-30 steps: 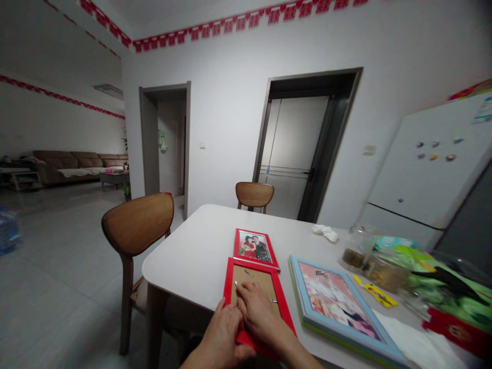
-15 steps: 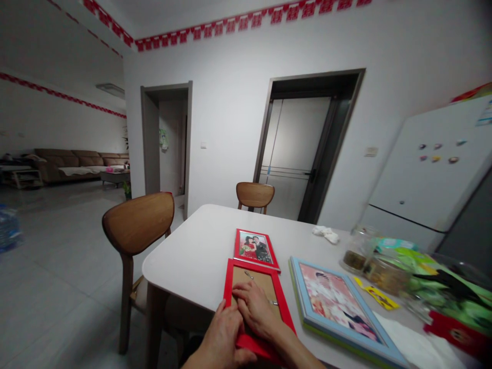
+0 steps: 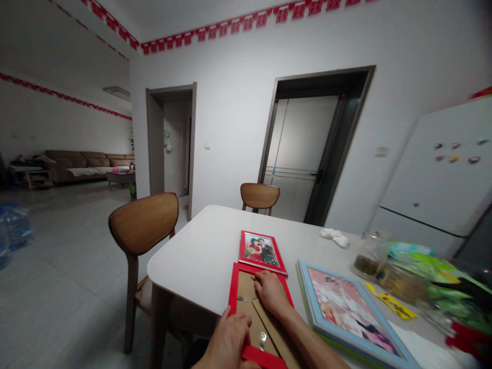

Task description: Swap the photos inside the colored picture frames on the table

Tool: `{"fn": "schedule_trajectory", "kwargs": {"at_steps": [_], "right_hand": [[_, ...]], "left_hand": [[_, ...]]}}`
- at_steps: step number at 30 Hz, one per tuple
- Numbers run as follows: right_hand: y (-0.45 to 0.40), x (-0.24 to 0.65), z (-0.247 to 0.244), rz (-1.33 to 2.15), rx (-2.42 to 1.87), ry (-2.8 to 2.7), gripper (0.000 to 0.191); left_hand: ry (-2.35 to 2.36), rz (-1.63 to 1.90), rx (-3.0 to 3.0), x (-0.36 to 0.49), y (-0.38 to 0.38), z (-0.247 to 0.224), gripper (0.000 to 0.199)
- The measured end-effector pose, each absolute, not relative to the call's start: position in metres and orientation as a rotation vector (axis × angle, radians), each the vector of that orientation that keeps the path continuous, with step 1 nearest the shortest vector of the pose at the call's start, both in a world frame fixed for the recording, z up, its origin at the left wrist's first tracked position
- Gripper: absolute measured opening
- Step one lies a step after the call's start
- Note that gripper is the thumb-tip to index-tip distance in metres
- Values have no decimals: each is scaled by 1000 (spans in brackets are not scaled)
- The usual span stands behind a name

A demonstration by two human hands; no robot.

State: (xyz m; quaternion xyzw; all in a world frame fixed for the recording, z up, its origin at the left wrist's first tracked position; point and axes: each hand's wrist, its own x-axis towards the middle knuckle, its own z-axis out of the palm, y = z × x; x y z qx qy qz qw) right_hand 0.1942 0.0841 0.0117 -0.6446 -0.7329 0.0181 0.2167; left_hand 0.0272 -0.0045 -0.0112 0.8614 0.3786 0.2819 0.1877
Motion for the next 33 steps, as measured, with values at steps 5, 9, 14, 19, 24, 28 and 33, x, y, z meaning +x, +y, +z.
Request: {"fn": "schedule_trajectory", "kwargs": {"at_steps": [5, 9, 14, 19, 24, 28, 33], "right_hand": [[91, 186, 10, 13, -1831, -2016, 28], [84, 186, 12, 50, -1768, -2087, 25], [78, 190, 12, 120, -1660, -2152, 25], [81, 194, 13, 205, -1598, -2140, 30], [88, 197, 12, 233, -1656, -2078, 20], [98, 193, 11, 200, -1794, -1985, 15], [113, 196, 11, 153, -1984, -1834, 13]], "left_hand": [[1100, 793, 2453, 28, -3, -17, 71], [1057, 793, 2457, 26, -4, -14, 73], [1112, 785, 2473, 25, -8, -11, 64], [1102, 758, 2468, 25, -9, -8, 72], [1151, 751, 2453, 26, -11, -3, 68], [1117, 786, 2478, 26, -10, -8, 73], [1057, 814, 2480, 25, -6, -17, 72]]}}
